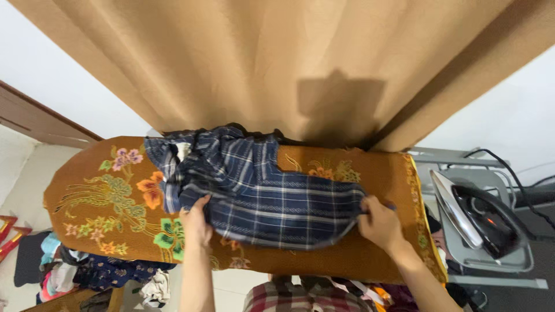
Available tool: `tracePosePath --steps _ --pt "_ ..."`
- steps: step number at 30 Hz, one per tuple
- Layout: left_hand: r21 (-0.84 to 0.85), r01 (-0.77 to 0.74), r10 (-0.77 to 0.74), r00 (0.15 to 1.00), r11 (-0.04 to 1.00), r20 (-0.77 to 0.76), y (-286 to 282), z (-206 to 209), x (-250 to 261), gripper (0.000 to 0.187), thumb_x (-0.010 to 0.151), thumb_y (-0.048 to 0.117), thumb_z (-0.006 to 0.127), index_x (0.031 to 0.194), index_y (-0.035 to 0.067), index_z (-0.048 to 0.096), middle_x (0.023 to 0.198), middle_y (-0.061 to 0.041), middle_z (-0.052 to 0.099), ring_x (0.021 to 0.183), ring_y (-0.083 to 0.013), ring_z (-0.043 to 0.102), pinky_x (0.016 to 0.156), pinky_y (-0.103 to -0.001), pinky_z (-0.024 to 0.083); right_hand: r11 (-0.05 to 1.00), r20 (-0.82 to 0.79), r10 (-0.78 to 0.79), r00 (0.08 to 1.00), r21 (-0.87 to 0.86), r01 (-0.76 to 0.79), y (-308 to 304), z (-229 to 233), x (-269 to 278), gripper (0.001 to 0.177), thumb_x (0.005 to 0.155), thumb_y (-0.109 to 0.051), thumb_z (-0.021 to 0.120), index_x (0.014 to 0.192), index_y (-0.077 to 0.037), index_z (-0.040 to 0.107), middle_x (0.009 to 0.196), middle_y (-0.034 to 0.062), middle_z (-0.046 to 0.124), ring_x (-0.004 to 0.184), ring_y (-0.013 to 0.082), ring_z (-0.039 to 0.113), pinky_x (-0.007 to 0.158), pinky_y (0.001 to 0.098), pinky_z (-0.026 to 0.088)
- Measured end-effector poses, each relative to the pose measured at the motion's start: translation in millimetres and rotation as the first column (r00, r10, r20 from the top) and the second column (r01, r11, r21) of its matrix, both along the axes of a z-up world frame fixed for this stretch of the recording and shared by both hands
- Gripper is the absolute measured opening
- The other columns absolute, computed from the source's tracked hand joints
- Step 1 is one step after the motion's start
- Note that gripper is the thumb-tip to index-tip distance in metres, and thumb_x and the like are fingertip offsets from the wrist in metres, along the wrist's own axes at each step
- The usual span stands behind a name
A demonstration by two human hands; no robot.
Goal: The person irons a blue plaid shirt on a floral-patterned ironing board. They repeatedly smooth the fabric with their hands, reposition the shirt, and use a steam iron to press the sleeves, body, and collar areas.
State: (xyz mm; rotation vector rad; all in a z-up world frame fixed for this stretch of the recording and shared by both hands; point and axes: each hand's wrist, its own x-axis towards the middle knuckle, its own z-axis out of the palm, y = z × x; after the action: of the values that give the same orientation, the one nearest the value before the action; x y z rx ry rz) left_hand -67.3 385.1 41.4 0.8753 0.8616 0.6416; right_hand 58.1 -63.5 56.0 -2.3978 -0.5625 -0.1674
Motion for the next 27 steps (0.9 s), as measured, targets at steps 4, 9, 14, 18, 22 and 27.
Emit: tracePosePath --steps 4,9,14,18,22,27 --pt "-0.038 0.121 -0.102 0.938 0.992 0.332 -2 44 40 0.032 0.079 -0.009 0.067 0.111 -0.003 0.065 0.105 -0.014 0.073 0.092 -0.0289 0.072 0.085 -0.042 0.061 0.901 -0.123 0.349 0.929 -0.229 -0.369 112 38 28 0.104 0.068 -0.035 0.088 0.150 -0.012 0.030 0.083 0.0206 0.071 0.075 0.0388 0.071 0.066 0.0470 0.057" --pt "-0.122 0.343 -0.212 0.784 0.931 0.584 9 83 87 0.043 0.076 -0.010 0.063 0.119 -0.003 0.061 0.110 -0.015 0.071 0.099 -0.0309 0.071 0.092 -0.043 0.059 0.926 -0.358 0.191 0.914 -0.242 -0.288 237 52 72 0.145 0.065 -0.052 0.091 0.163 -0.016 -0.009 0.089 0.0268 0.073 0.085 0.0445 0.071 0.074 0.0487 0.056" --pt "-0.286 0.494 -0.093 0.610 0.821 0.787 -5 117 118 0.055 0.067 0.002 0.061 0.121 -0.005 0.061 0.109 -0.020 0.072 0.099 -0.0344 0.072 0.097 -0.047 0.057 0.995 -0.356 0.064 0.932 0.096 -0.032 331 47 141 0.113 0.087 -0.032 0.079 0.171 -0.018 0.004 0.103 0.0333 0.070 0.100 0.0479 0.069 0.088 0.0493 0.053" --pt "-0.043 0.604 -0.148 0.263 0.796 0.954 2 157 116 0.049 0.077 0.004 0.061 0.126 0.000 0.060 0.117 -0.016 0.071 0.107 -0.0303 0.070 0.102 -0.042 0.056 0.850 -0.001 0.319 0.948 0.443 -0.285 371 57 154 0.079 0.070 -0.022 0.077 0.143 -0.009 0.051 0.111 0.0234 0.075 0.104 0.0394 0.074 0.090 0.0415 0.057" --pt "0.195 0.532 -0.324 0.160 0.824 0.932 23 207 103 0.048 0.077 0.004 0.064 0.125 -0.001 0.060 0.117 -0.016 0.069 0.107 -0.0297 0.069 0.103 -0.041 0.055 0.723 0.021 0.350 0.937 0.630 -0.284 407 83 125 0.074 0.073 -0.025 0.076 0.142 -0.008 0.053 0.111 0.0219 0.075 0.103 0.0372 0.074 0.090 0.0410 0.057" --pt "0.274 0.362 -0.419 0.423 0.891 0.803 31 260 86 0.047 0.078 0.004 0.068 0.124 -0.003 0.061 0.117 -0.015 0.068 0.108 -0.0291 0.067 0.105 -0.040 0.052 0.696 -0.093 0.397 0.913 0.679 -0.233 426 111 77 0.069 0.076 -0.028 0.075 0.139 -0.007 0.055 0.110 0.0202 0.075 0.102 0.0343 0.074 0.090 0.0405 0.057"
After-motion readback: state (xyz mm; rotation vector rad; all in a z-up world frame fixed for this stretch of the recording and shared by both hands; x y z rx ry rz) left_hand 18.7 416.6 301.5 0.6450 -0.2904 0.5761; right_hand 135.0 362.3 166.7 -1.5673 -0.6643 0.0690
